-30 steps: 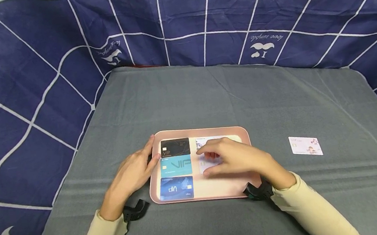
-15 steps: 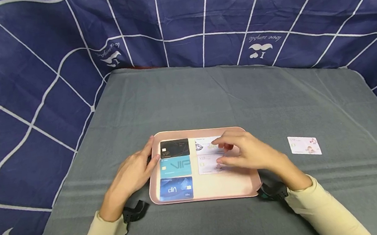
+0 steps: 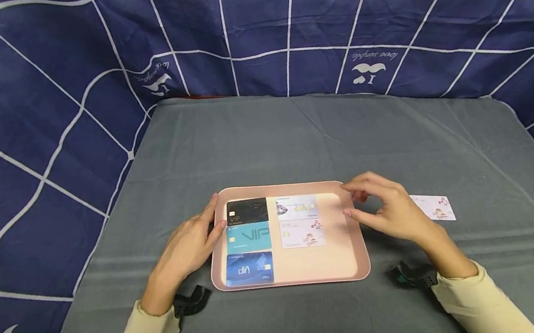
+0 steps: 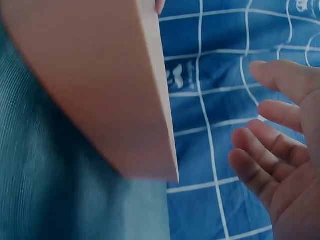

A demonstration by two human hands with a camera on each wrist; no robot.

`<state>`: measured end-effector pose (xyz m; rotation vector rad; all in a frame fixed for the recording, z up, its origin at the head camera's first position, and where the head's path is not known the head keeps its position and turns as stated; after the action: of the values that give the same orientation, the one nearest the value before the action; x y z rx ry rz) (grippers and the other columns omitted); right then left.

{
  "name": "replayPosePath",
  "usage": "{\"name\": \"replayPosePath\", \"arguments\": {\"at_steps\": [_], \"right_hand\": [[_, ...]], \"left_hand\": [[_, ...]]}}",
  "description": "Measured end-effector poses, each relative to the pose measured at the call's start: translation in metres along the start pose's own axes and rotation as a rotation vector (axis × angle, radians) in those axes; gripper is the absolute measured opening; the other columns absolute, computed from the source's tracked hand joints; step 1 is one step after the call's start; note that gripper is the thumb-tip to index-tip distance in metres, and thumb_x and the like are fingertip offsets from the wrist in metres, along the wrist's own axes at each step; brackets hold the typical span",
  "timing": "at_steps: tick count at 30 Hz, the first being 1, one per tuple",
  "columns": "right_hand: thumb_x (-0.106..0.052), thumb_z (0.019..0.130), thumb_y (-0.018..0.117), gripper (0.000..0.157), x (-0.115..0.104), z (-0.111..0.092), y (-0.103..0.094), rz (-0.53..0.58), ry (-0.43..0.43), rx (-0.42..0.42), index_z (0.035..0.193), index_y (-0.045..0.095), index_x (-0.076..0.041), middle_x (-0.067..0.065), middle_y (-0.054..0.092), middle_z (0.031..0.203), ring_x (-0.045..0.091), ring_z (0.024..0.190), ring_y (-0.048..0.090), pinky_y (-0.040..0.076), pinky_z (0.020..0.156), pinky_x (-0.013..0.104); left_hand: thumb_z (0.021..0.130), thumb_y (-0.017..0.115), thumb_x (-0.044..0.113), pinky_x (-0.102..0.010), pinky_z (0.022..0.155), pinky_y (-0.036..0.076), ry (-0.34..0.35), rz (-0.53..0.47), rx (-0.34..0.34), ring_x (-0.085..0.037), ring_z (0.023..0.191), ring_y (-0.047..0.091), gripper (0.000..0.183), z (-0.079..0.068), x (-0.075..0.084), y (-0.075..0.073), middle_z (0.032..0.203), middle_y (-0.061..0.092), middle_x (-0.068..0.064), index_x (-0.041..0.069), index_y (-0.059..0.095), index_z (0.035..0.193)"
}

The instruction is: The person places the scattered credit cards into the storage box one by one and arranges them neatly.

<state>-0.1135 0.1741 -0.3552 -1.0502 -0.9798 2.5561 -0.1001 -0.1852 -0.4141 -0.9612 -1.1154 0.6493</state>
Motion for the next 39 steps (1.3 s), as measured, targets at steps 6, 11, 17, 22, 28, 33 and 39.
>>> {"name": "replayPosePath", "arguments": {"at_steps": [6, 11, 17, 22, 28, 33, 39], "right_hand": [[0.007, 0.062, 0.086, 0.05, 0.011, -0.018, -0.017, -0.05, 0.041, 0.088, 0.11, 0.072, -0.001, 0.002, 0.066, 0.1, 0.014, 0.079, 0.06, 0.046, 0.074, 0.018], [0.009, 0.062, 0.084, 0.048, 0.02, -0.031, -0.029, -0.079, 0.052, 0.137, 0.108, 0.073, -0.002, 0.001, 0.067, 0.097, 0.011, 0.08, 0.059, 0.046, 0.076, 0.016], [0.008, 0.064, 0.084, 0.046, 0.028, -0.043, -0.045, -0.141, 0.134, 0.148, 0.107, 0.074, -0.004, -0.003, 0.067, 0.094, 0.009, 0.079, 0.06, 0.045, 0.077, 0.014], [0.011, 0.061, 0.086, 0.052, 0.041, -0.058, -0.059, -0.173, 0.199, 0.12, 0.109, 0.073, -0.004, -0.006, 0.068, 0.098, 0.005, 0.081, 0.061, 0.045, 0.076, 0.013], [0.007, 0.052, 0.093, 0.065, 0.061, -0.077, -0.072, -0.183, 0.281, 0.065, 0.113, 0.072, -0.004, -0.006, 0.067, 0.106, 0.0, 0.096, 0.059, 0.042, 0.082, 0.011], [0.002, 0.049, 0.097, 0.07, 0.075, -0.088, -0.081, -0.188, 0.337, 0.045, 0.114, 0.072, -0.003, -0.001, 0.067, 0.11, -0.002, 0.106, 0.052, 0.036, 0.087, 0.011], [-0.009, 0.049, 0.099, 0.074, 0.091, -0.105, -0.094, -0.247, 0.398, 0.024, 0.117, 0.071, -0.005, 0.002, 0.063, 0.111, -0.003, 0.107, 0.046, 0.032, 0.084, 0.011]], "left_hand": [[0.099, 0.061, 0.023, -0.055, 0.078, 0.05, 0.007, 0.002, 0.006, -0.041, 0.098, 0.065, 0.063, 0.001, 0.001, 0.0, 0.121, 0.063, -0.029, -0.005, 0.036, 0.149], [0.099, 0.061, 0.023, -0.055, 0.079, 0.049, 0.011, -0.002, 0.01, -0.041, 0.099, 0.065, 0.063, 0.0, 0.001, 0.0, 0.123, 0.062, -0.029, -0.005, 0.036, 0.149], [0.1, 0.061, 0.023, -0.055, 0.08, 0.049, 0.006, 0.0, 0.013, -0.042, 0.102, 0.065, 0.063, -0.001, 0.001, -0.001, 0.126, 0.06, -0.029, -0.005, 0.036, 0.15], [0.099, 0.061, 0.023, -0.056, 0.079, 0.049, 0.001, -0.001, 0.014, -0.042, 0.1, 0.065, 0.063, -0.002, 0.001, 0.0, 0.124, 0.061, -0.029, -0.005, 0.036, 0.15], [0.099, 0.061, 0.023, -0.055, 0.077, 0.05, 0.003, 0.006, 0.016, -0.041, 0.096, 0.066, 0.063, -0.003, 0.0, -0.001, 0.121, 0.062, -0.03, -0.005, 0.036, 0.15], [0.099, 0.061, 0.022, -0.056, 0.079, 0.049, -0.011, 0.006, 0.013, -0.042, 0.1, 0.065, 0.063, -0.004, 0.0, -0.001, 0.124, 0.061, -0.03, -0.005, 0.035, 0.15], [0.1, 0.06, 0.024, -0.055, 0.079, 0.05, -0.003, 0.015, 0.014, -0.041, 0.1, 0.065, 0.062, -0.003, 0.002, -0.002, 0.124, 0.062, -0.028, -0.004, 0.036, 0.15]]}}
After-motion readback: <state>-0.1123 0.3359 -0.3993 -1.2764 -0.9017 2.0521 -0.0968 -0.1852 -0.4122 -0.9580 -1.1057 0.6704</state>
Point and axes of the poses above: each hand's wrist, its own z-axis towards the middle knuckle, its own y-axis out of the palm, x = y × z, the point moved 5 cm from there along z, towards the middle knuckle
